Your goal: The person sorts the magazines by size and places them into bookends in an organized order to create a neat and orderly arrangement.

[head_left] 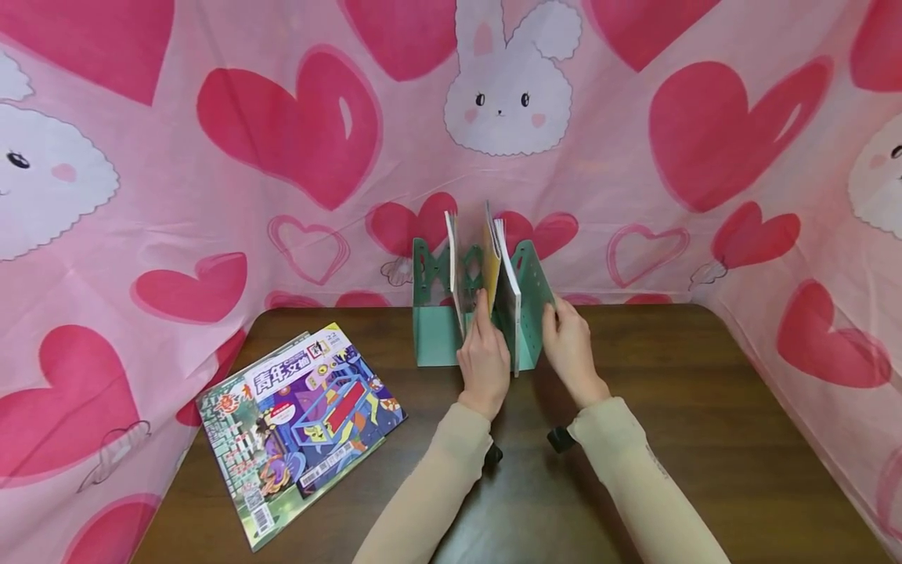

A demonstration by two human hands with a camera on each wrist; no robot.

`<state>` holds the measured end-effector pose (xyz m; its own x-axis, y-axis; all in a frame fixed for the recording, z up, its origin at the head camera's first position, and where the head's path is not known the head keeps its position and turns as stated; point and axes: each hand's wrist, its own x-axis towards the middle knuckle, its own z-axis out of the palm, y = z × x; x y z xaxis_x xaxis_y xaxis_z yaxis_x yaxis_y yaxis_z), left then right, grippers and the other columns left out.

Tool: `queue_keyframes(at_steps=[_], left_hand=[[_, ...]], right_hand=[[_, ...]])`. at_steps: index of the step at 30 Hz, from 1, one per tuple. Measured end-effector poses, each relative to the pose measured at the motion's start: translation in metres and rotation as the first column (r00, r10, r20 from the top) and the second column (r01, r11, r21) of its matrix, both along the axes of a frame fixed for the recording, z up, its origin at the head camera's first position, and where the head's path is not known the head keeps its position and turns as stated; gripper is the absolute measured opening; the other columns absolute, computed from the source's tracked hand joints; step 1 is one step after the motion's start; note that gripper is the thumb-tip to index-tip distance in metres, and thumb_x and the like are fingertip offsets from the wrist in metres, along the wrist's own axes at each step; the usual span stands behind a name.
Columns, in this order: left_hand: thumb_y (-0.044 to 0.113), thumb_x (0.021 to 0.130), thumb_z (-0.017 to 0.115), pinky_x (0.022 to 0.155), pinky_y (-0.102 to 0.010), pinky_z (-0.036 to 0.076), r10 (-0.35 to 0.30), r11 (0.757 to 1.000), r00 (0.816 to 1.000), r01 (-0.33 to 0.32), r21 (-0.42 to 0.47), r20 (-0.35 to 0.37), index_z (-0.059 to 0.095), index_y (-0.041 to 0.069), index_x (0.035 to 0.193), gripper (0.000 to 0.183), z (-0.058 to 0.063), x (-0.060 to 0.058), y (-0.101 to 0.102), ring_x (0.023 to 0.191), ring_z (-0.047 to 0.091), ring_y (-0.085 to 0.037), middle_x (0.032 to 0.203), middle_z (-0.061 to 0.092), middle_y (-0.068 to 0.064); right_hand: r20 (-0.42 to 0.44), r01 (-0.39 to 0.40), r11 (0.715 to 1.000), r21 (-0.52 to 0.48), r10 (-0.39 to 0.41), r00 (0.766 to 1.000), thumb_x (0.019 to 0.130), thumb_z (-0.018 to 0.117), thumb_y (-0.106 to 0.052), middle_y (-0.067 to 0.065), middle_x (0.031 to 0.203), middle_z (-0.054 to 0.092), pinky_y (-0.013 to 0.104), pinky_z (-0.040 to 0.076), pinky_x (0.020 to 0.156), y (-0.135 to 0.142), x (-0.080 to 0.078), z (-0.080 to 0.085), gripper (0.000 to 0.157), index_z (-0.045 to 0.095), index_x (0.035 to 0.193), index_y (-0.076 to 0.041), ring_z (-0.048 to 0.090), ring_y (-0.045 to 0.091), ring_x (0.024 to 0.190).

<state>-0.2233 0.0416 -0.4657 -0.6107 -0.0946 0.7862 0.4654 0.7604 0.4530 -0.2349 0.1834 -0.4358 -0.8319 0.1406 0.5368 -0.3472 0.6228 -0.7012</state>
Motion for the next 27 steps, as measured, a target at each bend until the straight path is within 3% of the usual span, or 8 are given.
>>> queue_keyframes(at_steps=[3, 8, 14, 20, 23, 27], left_hand=[[-0.001, 0.101, 0.061, 0.072, -0.041, 0.064, -0.020, 0.998, 0.998, 0.018, 0.052, 0.051, 0.038, 0.004, 0.157, 0.061, -0.001, 0.000, 0.004, 0.107, 0.073, -0.032, 0.150, 0.058, -0.014], [-0.001, 0.105, 0.054, 0.097, -0.047, 0.057, -0.118, 0.975, 0.977, 0.080, 0.209, 0.176, 0.037, 0.009, 0.157, 0.056, -0.007, 0.006, 0.009, 0.125, 0.065, -0.031, 0.154, 0.054, -0.013], [-0.005, 0.105, 0.049, 0.107, -0.051, 0.051, -0.242, 0.910, 0.945, 0.142, 0.389, 0.221, 0.033, 0.011, 0.159, 0.059, -0.009, 0.012, 0.011, 0.134, 0.057, -0.033, 0.155, 0.051, -0.016], [0.002, 0.108, 0.045, 0.114, -0.053, 0.044, -0.318, 0.856, 0.909, 0.153, 0.493, 0.270, 0.028, 0.010, 0.162, 0.057, -0.003, 0.014, 0.011, 0.141, 0.049, -0.034, 0.158, 0.044, -0.018], [0.002, 0.106, 0.046, 0.117, -0.053, 0.041, -0.355, 0.837, 0.885, 0.157, 0.525, 0.300, 0.027, 0.012, 0.163, 0.061, 0.001, 0.014, 0.009, 0.144, 0.045, -0.032, 0.161, 0.040, -0.016], [0.002, 0.104, 0.046, 0.121, -0.050, 0.035, -0.401, 0.830, 0.850, 0.179, 0.529, 0.341, 0.021, 0.014, 0.166, 0.068, 0.006, 0.014, 0.004, 0.151, 0.036, -0.028, 0.167, 0.031, -0.012]], right_hand=[[-0.003, 0.003, 1.000, -0.004, -0.003, 1.000, 0.106, 0.052, -0.007, 0.030, 0.127, 0.067, 0.059, 0.051, 0.102, 0.001, -0.001, 0.001, 0.033, 0.065, 0.130, 0.010, 0.065, 0.045, 0.115], [0.020, -0.006, 1.000, -0.009, 0.006, 1.000, 0.107, 0.051, -0.009, 0.029, 0.129, 0.066, 0.059, 0.051, 0.103, 0.001, -0.001, 0.002, 0.034, 0.064, 0.134, 0.009, 0.065, 0.044, 0.117], [0.018, -0.008, 1.000, -0.018, 0.008, 1.000, 0.107, 0.050, -0.009, 0.029, 0.130, 0.066, 0.059, 0.052, 0.101, 0.000, 0.001, 0.001, 0.036, 0.063, 0.136, 0.008, 0.066, 0.044, 0.115], [-0.006, 0.001, 1.000, -0.022, -0.001, 1.000, 0.107, 0.050, -0.007, 0.029, 0.127, 0.068, 0.059, 0.052, 0.098, -0.001, 0.001, -0.002, 0.035, 0.064, 0.135, 0.008, 0.067, 0.044, 0.112], [-0.001, -0.005, 1.000, -0.021, 0.005, 1.000, 0.106, 0.051, -0.007, 0.029, 0.126, 0.068, 0.059, 0.052, 0.098, -0.001, 0.001, -0.002, 0.035, 0.063, 0.136, 0.008, 0.067, 0.044, 0.112], [0.001, -0.006, 1.000, -0.019, 0.006, 1.000, 0.106, 0.052, -0.007, 0.029, 0.126, 0.068, 0.059, 0.052, 0.099, 0.000, 0.001, 0.000, 0.034, 0.064, 0.134, 0.008, 0.066, 0.045, 0.112]])
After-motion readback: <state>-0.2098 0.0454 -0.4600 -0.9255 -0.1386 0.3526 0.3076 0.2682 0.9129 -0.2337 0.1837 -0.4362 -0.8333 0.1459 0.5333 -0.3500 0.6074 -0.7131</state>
